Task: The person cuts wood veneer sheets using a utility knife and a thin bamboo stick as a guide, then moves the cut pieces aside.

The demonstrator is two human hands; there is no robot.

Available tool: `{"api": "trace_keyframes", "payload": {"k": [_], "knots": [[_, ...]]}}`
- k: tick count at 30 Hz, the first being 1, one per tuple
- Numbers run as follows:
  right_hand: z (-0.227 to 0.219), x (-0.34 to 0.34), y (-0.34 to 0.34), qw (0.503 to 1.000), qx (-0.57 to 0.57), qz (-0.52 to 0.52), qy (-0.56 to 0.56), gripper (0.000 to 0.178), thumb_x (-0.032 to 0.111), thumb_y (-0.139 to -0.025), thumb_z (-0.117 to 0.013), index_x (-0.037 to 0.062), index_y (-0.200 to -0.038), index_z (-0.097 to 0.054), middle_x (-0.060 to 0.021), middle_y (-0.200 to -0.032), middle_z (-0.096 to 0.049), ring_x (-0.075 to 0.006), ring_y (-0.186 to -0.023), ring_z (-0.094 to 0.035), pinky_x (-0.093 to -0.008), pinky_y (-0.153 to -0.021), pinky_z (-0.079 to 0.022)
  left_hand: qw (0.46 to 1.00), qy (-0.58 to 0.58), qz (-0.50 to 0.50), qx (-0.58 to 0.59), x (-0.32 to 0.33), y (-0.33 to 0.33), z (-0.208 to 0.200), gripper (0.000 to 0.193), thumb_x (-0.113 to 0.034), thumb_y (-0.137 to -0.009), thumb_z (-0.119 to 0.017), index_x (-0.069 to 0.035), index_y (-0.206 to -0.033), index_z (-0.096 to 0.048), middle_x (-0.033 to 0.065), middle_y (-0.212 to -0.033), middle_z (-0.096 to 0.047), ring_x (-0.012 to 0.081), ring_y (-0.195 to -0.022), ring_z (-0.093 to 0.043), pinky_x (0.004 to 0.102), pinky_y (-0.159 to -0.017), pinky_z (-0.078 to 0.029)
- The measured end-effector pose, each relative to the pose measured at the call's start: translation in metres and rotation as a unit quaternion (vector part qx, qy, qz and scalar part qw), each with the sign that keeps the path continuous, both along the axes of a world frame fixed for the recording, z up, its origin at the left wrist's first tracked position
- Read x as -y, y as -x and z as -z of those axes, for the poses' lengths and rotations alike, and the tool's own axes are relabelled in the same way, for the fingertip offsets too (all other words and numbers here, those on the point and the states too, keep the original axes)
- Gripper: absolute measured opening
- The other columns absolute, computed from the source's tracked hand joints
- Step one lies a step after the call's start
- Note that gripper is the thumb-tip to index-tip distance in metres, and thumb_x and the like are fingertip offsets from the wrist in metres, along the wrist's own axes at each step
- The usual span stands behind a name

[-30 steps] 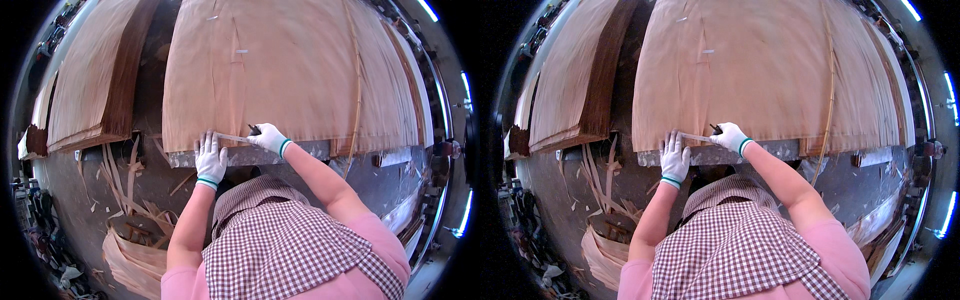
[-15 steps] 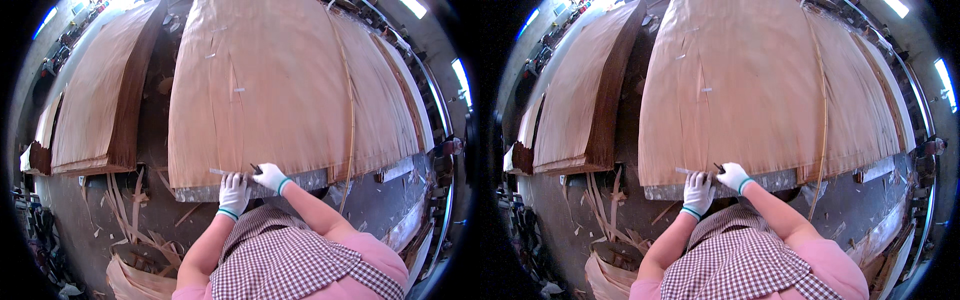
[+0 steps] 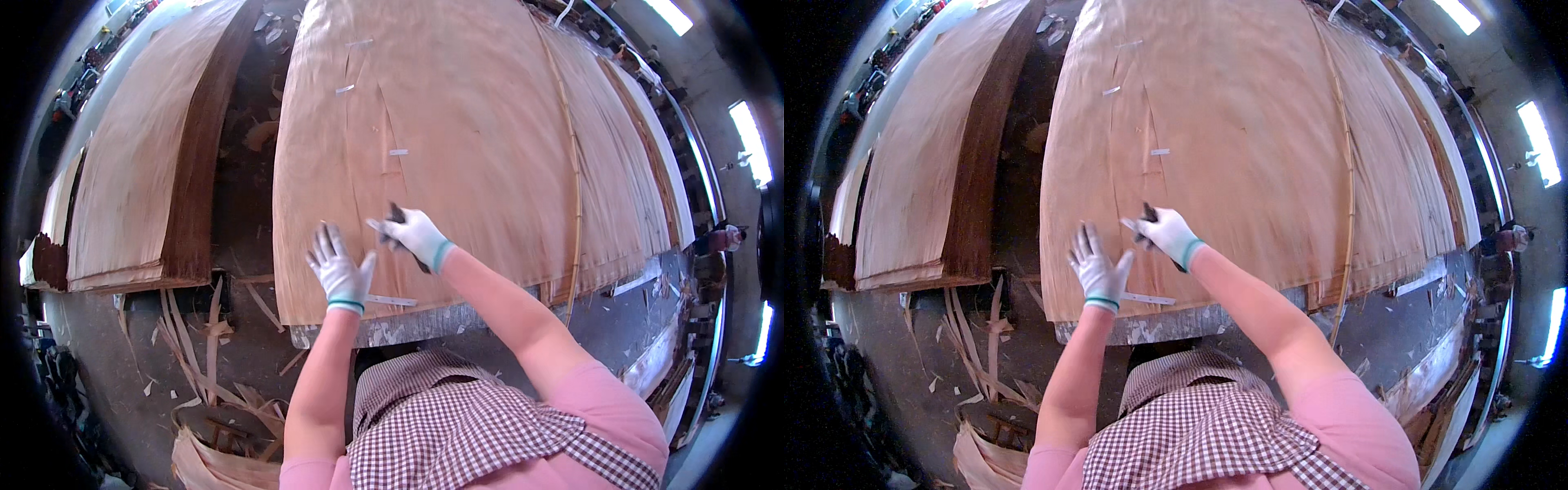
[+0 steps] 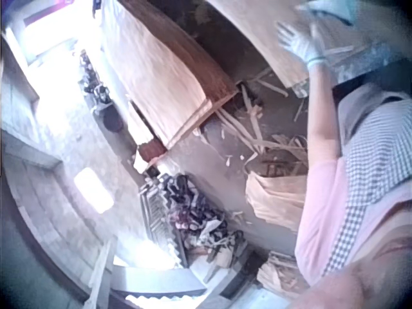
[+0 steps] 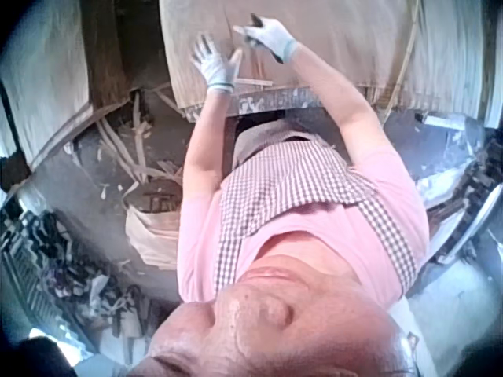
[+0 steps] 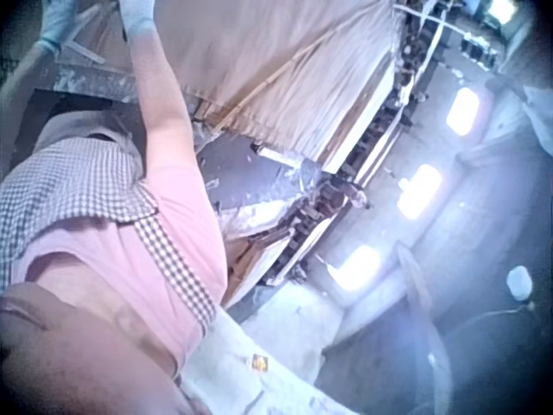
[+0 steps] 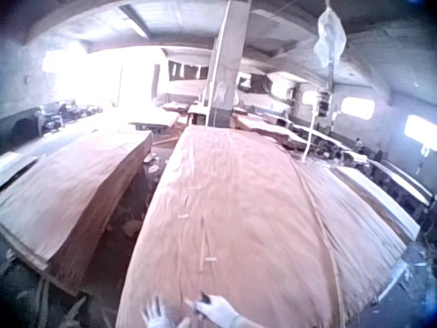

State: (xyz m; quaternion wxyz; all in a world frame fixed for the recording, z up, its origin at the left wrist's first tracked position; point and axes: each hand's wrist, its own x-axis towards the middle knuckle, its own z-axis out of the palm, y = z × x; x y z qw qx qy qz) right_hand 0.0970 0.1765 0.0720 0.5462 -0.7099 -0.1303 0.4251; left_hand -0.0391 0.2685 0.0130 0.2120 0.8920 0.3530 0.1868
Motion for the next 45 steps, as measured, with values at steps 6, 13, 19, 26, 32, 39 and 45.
{"api": "trace_keyframes", "payload": {"k": [6, 13, 19, 26, 32, 39, 45], "knots": [[0.032, -0.075, -0.022, 0.924, 0.192, -0.149, 0.297, 0.042, 0.040, -0.082, -0.067, 0.0019, -0.098, -0.068, -0.0151, -0.098, -0.068, -0.0258, -0.089, -0.066, -0.0352, -0.075, -0.053, 0.986, 0.046, 0.157, -0.009, -0.034, -0.015, 0.020, 0.082, -0.028, -0.077, -0.067, -0.005, -0.144, -0.027, 0.0149, -0.145, -0.036, 0.0314, -0.138, -0.028, 0.0535, -0.113, -0.010], [0.030, 0.020, -0.028, 0.873, 0.325, -0.203, 0.302, 0.035, 0.036, -0.081, -0.056, 0.0050, -0.091, -0.068, -0.0207, -0.095, -0.066, -0.0378, -0.093, -0.062, -0.0442, -0.081, -0.050, 0.967, -0.056, 0.241, -0.068, -0.036, -0.019, 0.013, 0.057, -0.035, -0.087, -0.055, -0.012, -0.138, -0.041, 0.0132, -0.147, -0.033, 0.0348, -0.138, -0.024, 0.0554, -0.112, -0.012], [0.003, 0.230, 0.050, 0.926, 0.211, 0.164, 0.267, 0.028, 0.031, -0.093, -0.053, 0.0059, -0.102, -0.062, -0.0206, -0.091, -0.064, -0.0352, -0.089, -0.062, -0.0399, -0.076, -0.047, 0.931, -0.081, 0.338, -0.117, 0.002, -0.020, -0.024, 0.064, -0.041, -0.085, -0.057, -0.012, -0.139, -0.041, 0.0181, -0.149, -0.027, 0.0388, -0.140, -0.017, 0.0599, -0.111, -0.004], [-0.004, 0.403, 0.133, 0.786, 0.270, 0.262, 0.490, 0.044, 0.039, -0.083, -0.061, 0.0096, -0.115, -0.058, -0.0220, -0.106, -0.060, -0.0406, -0.092, -0.061, -0.0449, -0.080, -0.049, 0.896, -0.104, 0.405, -0.152, 0.060, -0.015, -0.001, 0.071, -0.042, -0.087, -0.053, -0.006, -0.144, -0.031, 0.0189, -0.151, -0.023, 0.0371, -0.142, -0.014, 0.0598, -0.111, -0.003], [0.036, 0.439, 0.165, 0.844, 0.276, 0.275, 0.369, 0.027, 0.028, -0.078, -0.066, 0.0074, -0.092, -0.055, -0.0154, -0.087, -0.064, -0.0353, -0.081, -0.063, -0.0448, -0.073, -0.050, 0.911, -0.095, 0.356, -0.185, 0.074, -0.014, -0.022, 0.065, -0.037, -0.089, -0.051, -0.007, -0.143, -0.032, 0.0155, -0.150, -0.026, 0.0348, -0.141, -0.017, 0.0584, -0.112, -0.003], [0.008, 0.501, 0.141, 0.848, 0.297, 0.277, 0.340, 0.039, 0.029, -0.078, -0.068, 0.0075, -0.106, -0.052, -0.0156, -0.091, -0.057, -0.0370, -0.085, -0.061, -0.0459, -0.074, -0.050, 0.949, -0.042, 0.305, -0.073, 0.210, -0.011, -0.039, 0.051, -0.029, -0.091, -0.050, -0.009, -0.137, -0.042, 0.0129, -0.143, -0.039, 0.0334, -0.137, -0.028, 0.0571, -0.111, -0.009], [0.032, 0.551, 0.136, 0.933, 0.134, 0.251, 0.221, 0.031, 0.026, -0.078, -0.065, 0.0017, -0.098, -0.061, -0.0162, -0.088, -0.067, -0.0324, -0.082, -0.064, -0.0402, -0.073, -0.049, 0.809, -0.098, 0.560, -0.151, 0.308, -0.054, -0.063, 0.045, -0.034, -0.087, -0.055, -0.015, -0.128, -0.052, 0.0079, -0.135, -0.048, 0.0352, -0.133, -0.034, 0.0622, -0.109, -0.013]]}}
